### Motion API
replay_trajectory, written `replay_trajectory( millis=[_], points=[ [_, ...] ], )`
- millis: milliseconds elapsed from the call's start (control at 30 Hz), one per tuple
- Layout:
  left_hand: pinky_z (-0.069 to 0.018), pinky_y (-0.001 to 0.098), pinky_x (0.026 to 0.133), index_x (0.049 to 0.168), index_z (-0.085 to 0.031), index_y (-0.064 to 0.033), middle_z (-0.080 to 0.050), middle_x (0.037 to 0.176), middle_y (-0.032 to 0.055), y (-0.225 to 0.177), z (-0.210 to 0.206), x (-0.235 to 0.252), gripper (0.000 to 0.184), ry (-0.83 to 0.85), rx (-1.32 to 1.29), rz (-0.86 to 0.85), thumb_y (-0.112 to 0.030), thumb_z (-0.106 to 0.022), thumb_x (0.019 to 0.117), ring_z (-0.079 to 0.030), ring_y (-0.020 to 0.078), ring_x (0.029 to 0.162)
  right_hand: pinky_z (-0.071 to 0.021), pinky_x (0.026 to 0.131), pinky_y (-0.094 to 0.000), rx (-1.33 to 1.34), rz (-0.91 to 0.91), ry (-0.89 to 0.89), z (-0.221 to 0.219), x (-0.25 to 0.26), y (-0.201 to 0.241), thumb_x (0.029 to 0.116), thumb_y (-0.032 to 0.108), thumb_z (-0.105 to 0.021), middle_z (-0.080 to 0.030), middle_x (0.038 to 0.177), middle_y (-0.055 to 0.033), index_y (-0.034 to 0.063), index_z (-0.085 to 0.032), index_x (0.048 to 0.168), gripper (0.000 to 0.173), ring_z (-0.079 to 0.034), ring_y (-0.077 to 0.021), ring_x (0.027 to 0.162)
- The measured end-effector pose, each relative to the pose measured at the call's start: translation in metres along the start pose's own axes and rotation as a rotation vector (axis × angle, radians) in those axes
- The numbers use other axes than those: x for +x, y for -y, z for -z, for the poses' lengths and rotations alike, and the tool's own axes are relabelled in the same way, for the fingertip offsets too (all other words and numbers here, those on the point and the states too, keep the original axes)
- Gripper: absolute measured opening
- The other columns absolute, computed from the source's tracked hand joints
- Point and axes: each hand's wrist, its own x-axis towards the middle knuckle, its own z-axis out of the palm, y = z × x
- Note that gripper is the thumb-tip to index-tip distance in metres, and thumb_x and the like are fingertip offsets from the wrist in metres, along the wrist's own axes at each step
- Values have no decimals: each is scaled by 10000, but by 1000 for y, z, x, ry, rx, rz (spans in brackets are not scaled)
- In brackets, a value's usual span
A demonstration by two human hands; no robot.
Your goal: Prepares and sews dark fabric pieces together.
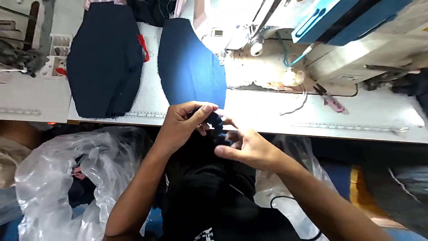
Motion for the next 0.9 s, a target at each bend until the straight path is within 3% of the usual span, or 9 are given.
replay_trajectory(
  millis=[33,100,200,267,367,433,567,767,900],
  points=[
    [-624,263,562,1142,-735,-20,-692,1011,84,-1,-1,1,202,2,29,3,-123,-592,1044,-674,129,653,-641,736,-272,8,39,-62,-3,3,1,819,497,-835,-584,1376,-1,188,-354,1563,938,-706,-80,926],
    [-640,271,563,1108,-745,-19,-630,1011,86,-1,-6,4,185,7,114,-24,-138,-629,1027,-669,137,661,-649,786,-297,19,152,-164,-9,10,4,778,392,-898,-515,1476,-45,153,-251,1599,1072,-704,-108,980],
    [-513,214,646,1040,-790,-86,-597,924,14,5,-8,12,185,-1,347,-163,-212,-657,1012,-583,88,782,-626,751,-255,-64,239,-262,-15,21,8,849,242,-832,-616,1331,-39,92,-367,1542,848,-687,-65,884],
    [-499,244,752,1004,-785,-101,-617,935,-10,6,-7,17,190,11,406,-217,-228,-644,1015,-582,90,886,-599,826,-254,-62,224,-294,-15,24,8,929,186,-716,-682,1187,-6,82,-492,1430,559,-680,-60,960],
    [-518,218,660,1062,-766,-60,-666,909,15,5,-6,24,167,27,300,-213,-167,-646,1016,-614,85,776,-572,708,-236,78,132,-263,-11,27,8,1022,137,-528,-677,958,12,90,-602,1276,268,-656,-62,810],
    [-525,191,588,1185,-713,-37,-680,889,29,5,-7,30,207,28,210,-164,-100,-666,993,-600,68,665,-520,593,-241,273,70,-189,-7,29,5,1065,149,-441,-605,812,-21,72,-587,1230,233,-583,-100,653],
    [-619,249,724,1375,-566,-2,-717,949,56,7,-2,48,455,87,121,-95,-39,-711,946,-699,110,770,-467,459,-203,357,27,-164,2,31,-1,1055,258,-570,-588,796,-8,139,-616,1160,165,-505,-74,521],
    [-597,239,623,1242,-631,10,-695,765,20,14,2,75,385,86,150,-123,-40,-778,890,-666,94,649,-470,428,-190,206,82,-248,17,40,-2,992,182,-685,-680,911,-17,90,-651,1176,209,-550,-73,527],
    [-575,240,634,1249,-624,9,-682,780,35,20,0,96,324,132,116,-152,-51,-719,945,-647,102,660,-418,403,-183,109,114,-331,28,54,-1,1000,200,-679,-664,798,-10,82,-683,1127,173,-527,-70,502]
  ],
)
